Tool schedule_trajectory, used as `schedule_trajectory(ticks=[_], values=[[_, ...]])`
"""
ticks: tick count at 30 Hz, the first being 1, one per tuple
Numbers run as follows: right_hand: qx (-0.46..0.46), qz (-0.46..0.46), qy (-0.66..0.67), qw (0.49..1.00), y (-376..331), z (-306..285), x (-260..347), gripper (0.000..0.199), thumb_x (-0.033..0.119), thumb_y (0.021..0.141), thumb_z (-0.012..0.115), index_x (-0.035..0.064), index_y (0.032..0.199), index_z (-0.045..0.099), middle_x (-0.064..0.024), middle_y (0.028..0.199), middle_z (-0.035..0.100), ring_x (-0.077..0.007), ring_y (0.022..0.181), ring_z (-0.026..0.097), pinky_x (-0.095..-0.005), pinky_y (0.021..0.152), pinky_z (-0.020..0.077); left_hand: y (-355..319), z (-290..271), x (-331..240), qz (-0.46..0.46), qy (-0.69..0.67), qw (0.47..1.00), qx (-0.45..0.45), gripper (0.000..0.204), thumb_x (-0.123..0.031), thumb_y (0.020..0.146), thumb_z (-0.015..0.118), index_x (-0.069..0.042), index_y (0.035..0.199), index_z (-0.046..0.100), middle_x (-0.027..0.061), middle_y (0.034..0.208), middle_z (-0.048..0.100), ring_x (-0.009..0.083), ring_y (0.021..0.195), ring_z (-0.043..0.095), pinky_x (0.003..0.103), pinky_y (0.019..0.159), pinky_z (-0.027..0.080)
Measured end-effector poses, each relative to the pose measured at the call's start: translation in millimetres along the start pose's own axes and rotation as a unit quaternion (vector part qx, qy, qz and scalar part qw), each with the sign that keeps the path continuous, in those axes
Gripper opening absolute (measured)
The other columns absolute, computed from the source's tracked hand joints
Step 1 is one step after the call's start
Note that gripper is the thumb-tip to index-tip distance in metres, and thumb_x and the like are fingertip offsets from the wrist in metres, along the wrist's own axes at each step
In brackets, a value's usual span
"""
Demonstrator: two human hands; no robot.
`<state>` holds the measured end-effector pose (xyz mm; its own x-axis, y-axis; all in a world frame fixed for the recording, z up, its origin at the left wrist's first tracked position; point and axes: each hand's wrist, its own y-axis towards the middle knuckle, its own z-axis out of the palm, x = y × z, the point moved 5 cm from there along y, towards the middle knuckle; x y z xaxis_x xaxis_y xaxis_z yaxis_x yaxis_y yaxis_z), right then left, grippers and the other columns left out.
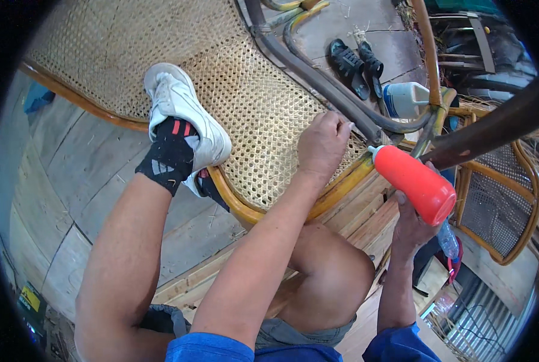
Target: The person weaves a rattan chair seat by hand, using a hammer to secure the woven strands into the frame. They repeatedly insert thin rattan strips into the seat's edge, tapping them down to tighten the weave and maintain the pattern.
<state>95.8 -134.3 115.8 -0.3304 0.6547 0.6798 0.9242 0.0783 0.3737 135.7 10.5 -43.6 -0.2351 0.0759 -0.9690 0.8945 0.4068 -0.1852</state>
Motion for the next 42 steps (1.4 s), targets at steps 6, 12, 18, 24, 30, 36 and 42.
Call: schedule_trajectory(ticks=[6,12,18,24,30,36,42], values=[[0.002,0.016,-0.034,0.999,-1.6,1.0,-5.1,0.065,0.011,0.068,0.083,-0.0025,0.122,0.05,-0.0154,0.119,0.058,-0.0248,0.108,0.059,-0.0378,0.095,0.0471,-1.2,-2.5,2.0,0.007,-0.024,1.0,-0.008,0.024,-0.028,0.084,0.063,-0.004,0.083,0.062,0.0144,0.083,0.062,0.0329,0.076,0.061,0.042,0.069,0.048],[0.014,-0.005,-0.056,0.998,-1.2,6.1,-9.0,0.056,0.003,0.071,0.079,-0.0028,0.12,0.054,-0.0157,0.118,0.06,-0.0243,0.105,0.06,-0.0388,0.095,0.0467,-1.2,-4.9,0.4,-0.008,-0.052,0.999,0.002,0.022,-0.026,0.083,0.064,-0.005,0.083,0.062,0.0144,0.082,0.061,0.0333,0.076,0.061,0.042,0.068,0.049],[-0.008,0.022,-0.04,0.999,-1.7,9.0,-8.3,0.054,-0.002,0.07,0.078,-0.0031,0.118,0.054,-0.0152,0.115,0.062,-0.0238,0.104,0.06,-0.0389,0.095,0.0465,-2.0,-5.0,1.8,0.014,-0.052,0.998,-0.022,0.02,-0.024,0.083,0.063,-0.004,0.083,0.062,0.0148,0.081,0.061,0.0336,0.076,0.061,0.043,0.069,0.049],[-0.023,0.041,-0.061,0.997,0.5,9.4,-5.8,0.048,-0.001,0.072,0.077,-0.0031,0.115,0.056,-0.0137,0.108,0.064,-0.0221,0.098,0.063,-0.0371,0.09,0.0491,-2.3,-4.3,4.2,0.002,-0.056,0.998,-0.008,0.019,-0.022,0.082,0.063,-0.003,0.083,0.061,0.0156,0.082,0.061,0.034,0.078,0.061,0.043,0.071,0.049],[-0.016,0.039,-0.085,0.995,7.3,10.1,-9.6,0.044,0.002,0.071,0.079,-0.0009,0.11,0.059,-0.0104,0.103,0.066,-0.0183,0.092,0.063,-0.0331,0.085,0.0496,-3.9,-5.2,3.9,0.009,-0.061,0.998,-0.017,0.017,-0.02,0.082,0.062,-0.003,0.084,0.062,0.0159,0.083,0.061,0.0343,0.078,0.061,0.043,0.072,0.049],[-0.026,0.066,-0.057,0.996,8.9,10.5,-4.6,0.044,-0.001,0.069,0.079,-0.0009,0.109,0.06,-0.0102,0.101,0.067,-0.0185,0.091,0.064,-0.0328,0.084,0.0502,-3.5,-4.8,4.7,0.014,-0.057,0.998,-0.024,0.017,-0.02,0.082,0.063,-0.004,0.085,0.063,0.0157,0.084,0.061,0.0339,0.079,0.061,0.043,0.072,0.049],[-0.027,0.06,-0.069,0.996,9.5,11.4,-9.2,0.045,-0.001,0.068,0.08,-0.0009,0.109,0.06,-0.0105,0.101,0.067,-0.0185,0.091,0.064,-0.0326,0.084,0.0502,-3.8,-4.0,2.8,0.021,-0.053,0.998,-0.03,0.019,-0.023,0.083,0.065,-0.004,0.084,0.062,0.015,0.083,0.061,0.0336,0.079,0.061,0.043,0.071,0.05]])
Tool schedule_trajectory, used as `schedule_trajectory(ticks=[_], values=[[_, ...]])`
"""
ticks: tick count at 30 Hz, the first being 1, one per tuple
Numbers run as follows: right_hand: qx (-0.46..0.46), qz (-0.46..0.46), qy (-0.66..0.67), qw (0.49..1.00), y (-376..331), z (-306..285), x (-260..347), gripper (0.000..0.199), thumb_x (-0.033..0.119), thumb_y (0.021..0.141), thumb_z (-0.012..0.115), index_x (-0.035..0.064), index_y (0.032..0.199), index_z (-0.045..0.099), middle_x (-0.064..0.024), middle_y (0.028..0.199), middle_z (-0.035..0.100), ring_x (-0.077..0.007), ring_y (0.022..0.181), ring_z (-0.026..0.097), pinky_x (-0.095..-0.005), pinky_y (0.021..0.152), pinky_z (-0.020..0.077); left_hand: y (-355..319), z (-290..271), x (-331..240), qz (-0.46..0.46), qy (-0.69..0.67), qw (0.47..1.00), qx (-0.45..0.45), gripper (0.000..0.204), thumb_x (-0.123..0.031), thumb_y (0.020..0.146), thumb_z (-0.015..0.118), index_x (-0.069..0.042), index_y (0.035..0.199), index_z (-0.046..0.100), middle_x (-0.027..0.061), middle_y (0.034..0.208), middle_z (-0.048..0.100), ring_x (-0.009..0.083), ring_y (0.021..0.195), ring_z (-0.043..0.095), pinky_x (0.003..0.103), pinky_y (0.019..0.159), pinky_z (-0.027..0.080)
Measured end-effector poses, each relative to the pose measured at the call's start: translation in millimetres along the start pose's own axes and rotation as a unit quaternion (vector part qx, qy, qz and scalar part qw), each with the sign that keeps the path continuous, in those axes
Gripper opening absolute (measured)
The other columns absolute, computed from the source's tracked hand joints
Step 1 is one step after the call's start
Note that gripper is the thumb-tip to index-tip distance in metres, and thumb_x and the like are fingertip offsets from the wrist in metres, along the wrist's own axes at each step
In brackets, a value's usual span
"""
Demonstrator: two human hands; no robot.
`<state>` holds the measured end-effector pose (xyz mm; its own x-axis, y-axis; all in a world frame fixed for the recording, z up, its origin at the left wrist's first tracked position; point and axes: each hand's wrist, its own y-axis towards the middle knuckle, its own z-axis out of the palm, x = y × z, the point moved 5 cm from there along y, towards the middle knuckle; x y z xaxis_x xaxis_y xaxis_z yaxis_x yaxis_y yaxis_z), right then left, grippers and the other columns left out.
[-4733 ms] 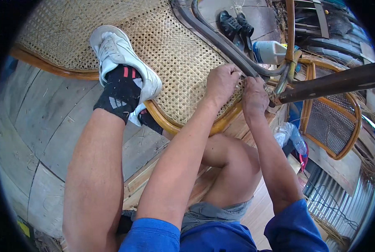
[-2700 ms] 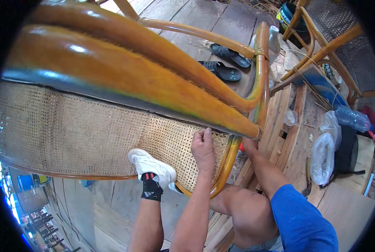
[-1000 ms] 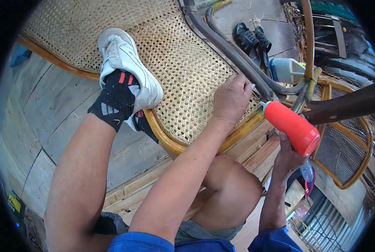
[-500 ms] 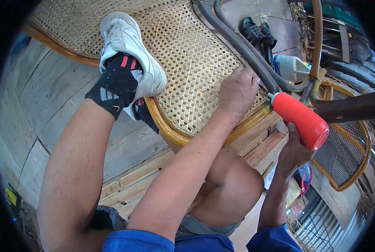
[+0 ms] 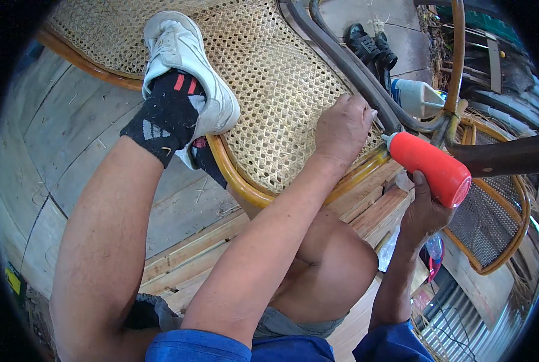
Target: The person weaves a rattan chair seat by hand, using a hammer to secure the woven strands into the frame. They repeatedly insert thin rattan strips into the seat's edge, tapping them down to tighten the weave and maintain the pattern.
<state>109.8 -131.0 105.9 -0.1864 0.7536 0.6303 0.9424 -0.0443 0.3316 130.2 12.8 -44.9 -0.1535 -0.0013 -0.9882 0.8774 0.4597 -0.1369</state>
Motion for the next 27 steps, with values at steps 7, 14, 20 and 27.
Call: schedule_trajectory(ticks=[7,14,20,27], values=[[0.015,-0.016,-0.038,0.999,0.9,0.7,2.5,0.045,0.0,0.069,0.08,-0.0009,0.109,0.059,-0.0101,0.103,0.066,-0.0197,0.094,0.063,-0.0335,0.086,0.0487,0.6,0.8,-0.5,-0.009,0.013,1.0,0.017,0.022,-0.026,0.083,0.064,-0.005,0.085,0.062,0.0144,0.085,0.062,0.0337,0.079,0.061,0.043,0.072,0.049],[0.081,-0.165,-0.102,0.978,-4.0,8.6,27.2,0.05,-0.005,0.071,0.076,-0.0041,0.117,0.054,-0.0153,0.111,0.063,-0.0247,0.102,0.061,-0.0401,0.091,0.0499,0.1,1.0,1.1,-0.016,0.016,1.0,0.021,0.022,-0.028,0.084,0.062,-0.006,0.085,0.062,0.0138,0.086,0.062,0.0337,0.08,0.062,0.043,0.072,0.049],[0.001,-0.098,0.105,0.99,-3.6,-26.8,28.5,0.053,-0.009,0.069,0.072,-0.0047,0.118,0.053,-0.0174,0.114,0.061,-0.027,0.103,0.061,-0.042,0.094,0.0476,1.1,0.4,1.6,-0.024,0.016,0.999,0.017,0.021,-0.027,0.084,0.061,-0.006,0.085,0.063,0.014,0.086,0.063,0.0336,0.079,0.062,0.043,0.072,0.049],[0.001,-0.038,0.085,0.996,-4.9,-32.0,14.5,0.052,-0.01,0.07,0.071,-0.0059,0.118,0.053,-0.0181,0.114,0.061,-0.0269,0.103,0.061,-0.0405,0.093,0.0489,2.4,3.7,1.2,-0.019,0.026,0.999,0.02,0.023,-0.029,0.083,0.063,-0.006,0.085,0.064,0.0135,0.085,0.063,0.0325,0.078,0.062,0.041,0.071,0.049]])
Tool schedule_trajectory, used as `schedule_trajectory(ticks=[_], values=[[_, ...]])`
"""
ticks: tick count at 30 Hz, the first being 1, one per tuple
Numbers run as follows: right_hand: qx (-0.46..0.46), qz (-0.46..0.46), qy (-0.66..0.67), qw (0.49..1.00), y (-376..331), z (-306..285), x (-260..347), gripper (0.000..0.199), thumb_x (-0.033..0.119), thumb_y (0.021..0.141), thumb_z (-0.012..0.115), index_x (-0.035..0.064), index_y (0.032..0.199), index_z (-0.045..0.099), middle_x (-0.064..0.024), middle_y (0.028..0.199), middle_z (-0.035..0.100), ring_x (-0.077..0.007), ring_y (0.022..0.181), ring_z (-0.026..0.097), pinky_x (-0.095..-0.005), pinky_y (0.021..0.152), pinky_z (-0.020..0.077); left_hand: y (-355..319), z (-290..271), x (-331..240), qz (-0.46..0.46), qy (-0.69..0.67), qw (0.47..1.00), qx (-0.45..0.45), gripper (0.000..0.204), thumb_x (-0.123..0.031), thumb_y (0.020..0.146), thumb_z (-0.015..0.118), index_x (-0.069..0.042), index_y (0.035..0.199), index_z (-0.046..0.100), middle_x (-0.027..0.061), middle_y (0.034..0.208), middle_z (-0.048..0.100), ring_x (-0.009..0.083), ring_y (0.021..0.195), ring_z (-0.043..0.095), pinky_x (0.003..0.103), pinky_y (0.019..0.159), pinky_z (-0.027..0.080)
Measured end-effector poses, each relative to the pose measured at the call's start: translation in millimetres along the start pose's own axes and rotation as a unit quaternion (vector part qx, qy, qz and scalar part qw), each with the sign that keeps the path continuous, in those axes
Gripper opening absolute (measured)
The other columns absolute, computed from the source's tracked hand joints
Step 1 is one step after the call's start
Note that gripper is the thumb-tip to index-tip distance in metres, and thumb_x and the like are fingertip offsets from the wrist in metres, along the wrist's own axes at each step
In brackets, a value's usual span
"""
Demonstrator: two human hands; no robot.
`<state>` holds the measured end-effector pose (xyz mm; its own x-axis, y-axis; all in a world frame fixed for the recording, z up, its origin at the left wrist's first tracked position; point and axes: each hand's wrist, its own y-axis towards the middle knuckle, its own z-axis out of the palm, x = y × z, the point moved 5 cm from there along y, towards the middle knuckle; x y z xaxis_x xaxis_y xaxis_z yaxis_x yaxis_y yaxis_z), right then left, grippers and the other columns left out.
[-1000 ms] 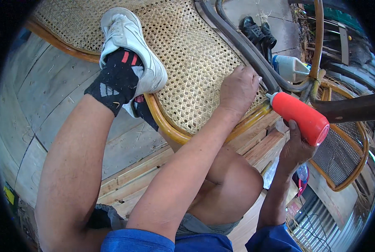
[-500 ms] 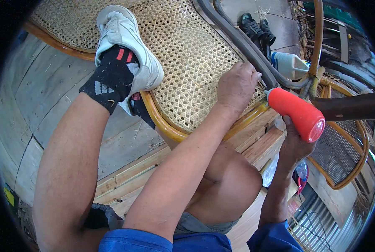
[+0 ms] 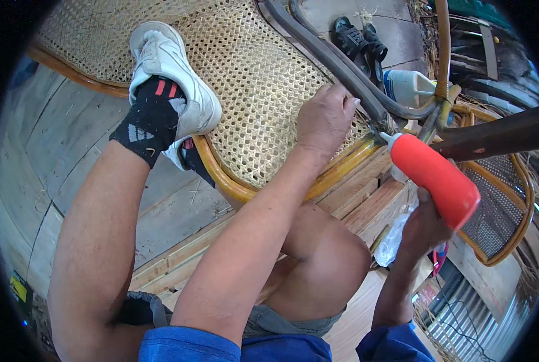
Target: The person weaves a rattan chair seat by hand, using a hammer to secure the woven strands into the frame. They repeatedly insert thin rattan strips into the seat's edge, tapping them down to tighten the weave and maintain the pattern.
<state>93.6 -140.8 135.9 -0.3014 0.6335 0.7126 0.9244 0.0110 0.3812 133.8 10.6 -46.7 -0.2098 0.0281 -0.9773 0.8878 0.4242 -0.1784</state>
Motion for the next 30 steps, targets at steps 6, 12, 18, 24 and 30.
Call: schedule_trajectory(ticks=[6,12,18,24,30], values=[[0.035,-0.033,-0.053,0.997,-0.5,19.4,-14.2,0.05,-0.005,0.069,0.077,-0.0045,0.115,0.056,-0.0155,0.111,0.063,-0.0237,0.103,0.06,-0.0381,0.092,0.0483,0.3,-1.3,-1.0,-0.014,-0.006,1.0,0.017,0.023,-0.03,0.083,0.063,-0.006,0.086,0.064,0.012,0.085,0.064,0.0311,0.078,0.062,0.04,0.07,0.049],[0.039,-0.032,-0.102,0.994,-1.7,25.3,-17.5,0.045,-0.002,0.07,0.078,-0.0026,0.111,0.06,-0.0133,0.107,0.065,-0.0212,0.099,0.062,-0.0364,0.09,0.048,0.4,-0.7,-1.1,-0.018,-0.001,1.0,0.016,0.022,-0.028,0.083,0.064,-0.007,0.084,0.063,0.0111,0.084,0.064,0.0305,0.078,0.062,0.04,0.07,0.049],[0.056,-0.001,-0.115,0.992,0.3,22.1,-28.2,0.051,0.005,0.07,0.081,-0.0007,0.114,0.057,-0.0116,0.112,0.063,-0.0208,0.102,0.061,-0.0351,0.091,0.046,-0.5,-0.4,1.1,-0.001,-0.013,1.0,0.009,0.02,-0.027,0.083,0.064,-0.007,0.084,0.062,0.0113,0.083,0.063,0.0305,0.077,0.062,0.041,0.069,0.049],[0.063,0.0,-0.13,0.99,11.7,26.6,-25.1,0.05,0.007,0.068,0.083,0.0004,0.111,0.059,-0.0105,0.107,0.065,-0.0205,0.098,0.062,-0.0354,0.09,0.0472,0.0,0.7,1.7,0.003,-0.007,1.0,0.01,0.022,-0.028,0.084,0.063,-0.006,0.082,0.062,0.012,0.082,0.063,0.0317,0.077,0.062,0.042,0.069,0.049],[0.139,-0.037,-0.138,0.98,26.8,31.0,-20.9,0.056,0.007,0.066,0.084,0.0008,0.115,0.056,-0.0101,0.108,0.064,-0.0201,0.099,0.062,-0.0351,0.088,0.0482,0.0,1.2,2.3,0.013,-0.003,1.0,0.001,0.023,-0.028,0.084,0.062,-0.005,0.081,0.061,0.0126,0.081,0.063,0.0322,0.076,0.062,0.042,0.068,0.049]])
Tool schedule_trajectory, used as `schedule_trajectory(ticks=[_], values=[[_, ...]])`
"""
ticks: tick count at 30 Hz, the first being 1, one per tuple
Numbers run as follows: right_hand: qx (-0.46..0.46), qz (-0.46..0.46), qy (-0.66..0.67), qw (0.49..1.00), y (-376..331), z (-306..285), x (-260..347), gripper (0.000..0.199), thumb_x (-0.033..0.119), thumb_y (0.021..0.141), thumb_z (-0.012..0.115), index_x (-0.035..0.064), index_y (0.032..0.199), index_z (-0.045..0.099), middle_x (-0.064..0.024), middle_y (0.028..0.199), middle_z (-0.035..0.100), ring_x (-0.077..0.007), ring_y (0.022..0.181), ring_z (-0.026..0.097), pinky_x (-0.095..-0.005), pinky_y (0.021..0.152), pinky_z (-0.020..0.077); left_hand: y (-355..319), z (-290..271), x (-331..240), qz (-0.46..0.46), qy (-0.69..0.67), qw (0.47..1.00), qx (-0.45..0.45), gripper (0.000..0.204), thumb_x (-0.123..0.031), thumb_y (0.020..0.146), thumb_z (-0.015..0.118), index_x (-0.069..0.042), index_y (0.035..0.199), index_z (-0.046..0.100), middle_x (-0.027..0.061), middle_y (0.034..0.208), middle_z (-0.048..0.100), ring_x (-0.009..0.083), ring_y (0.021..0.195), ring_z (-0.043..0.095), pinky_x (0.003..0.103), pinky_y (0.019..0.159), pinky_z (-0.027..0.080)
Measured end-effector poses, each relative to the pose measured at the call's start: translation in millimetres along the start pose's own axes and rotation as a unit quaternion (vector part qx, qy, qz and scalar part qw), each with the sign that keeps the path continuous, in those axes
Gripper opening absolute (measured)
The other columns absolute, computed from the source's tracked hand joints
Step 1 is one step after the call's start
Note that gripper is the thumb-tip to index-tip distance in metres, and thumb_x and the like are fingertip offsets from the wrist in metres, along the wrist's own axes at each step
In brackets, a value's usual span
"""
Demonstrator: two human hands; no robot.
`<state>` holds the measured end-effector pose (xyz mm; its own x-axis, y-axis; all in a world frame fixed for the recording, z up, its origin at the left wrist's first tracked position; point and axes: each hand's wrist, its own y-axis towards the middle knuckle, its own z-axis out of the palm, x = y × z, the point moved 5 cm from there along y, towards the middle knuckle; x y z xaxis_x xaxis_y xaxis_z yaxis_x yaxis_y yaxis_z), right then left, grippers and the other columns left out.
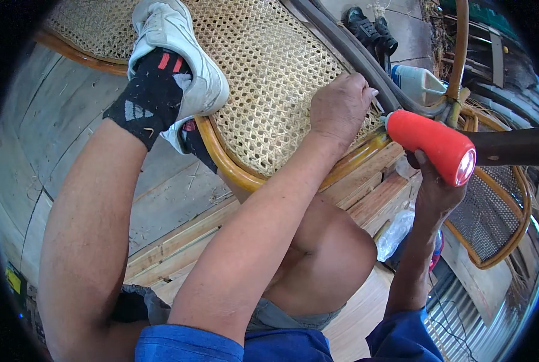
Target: The person weaves a rattan chair seat by hand, using a hammer to secure the woven strands into the frame. They repeatedly insert thin rattan strips into the seat's edge, tapping them down to tighten the weave and maintain the pattern.
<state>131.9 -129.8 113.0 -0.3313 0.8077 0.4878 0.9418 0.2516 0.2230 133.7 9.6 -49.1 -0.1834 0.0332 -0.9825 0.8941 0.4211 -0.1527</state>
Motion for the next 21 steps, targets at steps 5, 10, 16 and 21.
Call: schedule_trajectory(ticks=[5,10,16,21], values=[[0.035,0.014,0.02,0.999,9.3,2.5,4.4,0.047,-0.003,0.073,0.076,-0.0029,0.115,0.057,-0.0121,0.111,0.064,-0.0203,0.099,0.062,-0.0349,0.089,0.0499,-1.1,-0.8,0.9,0.003,0.0,1.0,-0.001,0.023,-0.028,0.084,0.062,-0.005,0.081,0.062,0.0125,0.081,0.063,0.0319,0.076,0.062,0.042,0.068,0.049],[0.042,0.041,0.005,0.998,20.5,-4.5,24.0,0.052,0.003,0.066,0.083,0.0013,0.112,0.059,-0.0098,0.104,0.066,-0.0187,0.093,0.063,-0.0328,0.083,0.0515,-0.6,0.7,0.2,0.0,0.01,1.0,-0.001,0.022,-0.027,0.084,0.062,-0.006,0.082,0.062,0.0128,0.081,0.063,0.0317,0.077,0.062,0.042,0.069,0.048],[-0.081,0.023,0.033,0.996,-20.6,-96.7,20.7,0.055,0.002,0.065,0.08,-0.0033,0.115,0.057,-0.0134,0.107,0.064,-0.0235,0.095,0.063,-0.0365,0.086,0.0511,0.1,-2.5,-0.5,-0.008,0.009,1.0,-0.007,0.023,-0.029,0.084,0.062,-0.006,0.084,0.064,0.0136,0.084,0.063,0.0329,0.078,0.061,0.042,0.07,0.048],[-0.174,0.16,0.142,0.961,-80.8,-126.6,-43.2,0.044,0.001,0.076,0.07,-0.0046,0.117,0.052,-0.0119,0.107,0.062,-0.0213,0.095,0.061,-0.0361,0.085,0.0504,0.0,-1.2,-8.8,0.01,0.029,1.0,-0.007,0.025,-0.029,0.085,0.061,-0.004,0.084,0.065,0.0147,0.085,0.064,0.0328,0.079,0.062,0.041,0.071,0.048]])
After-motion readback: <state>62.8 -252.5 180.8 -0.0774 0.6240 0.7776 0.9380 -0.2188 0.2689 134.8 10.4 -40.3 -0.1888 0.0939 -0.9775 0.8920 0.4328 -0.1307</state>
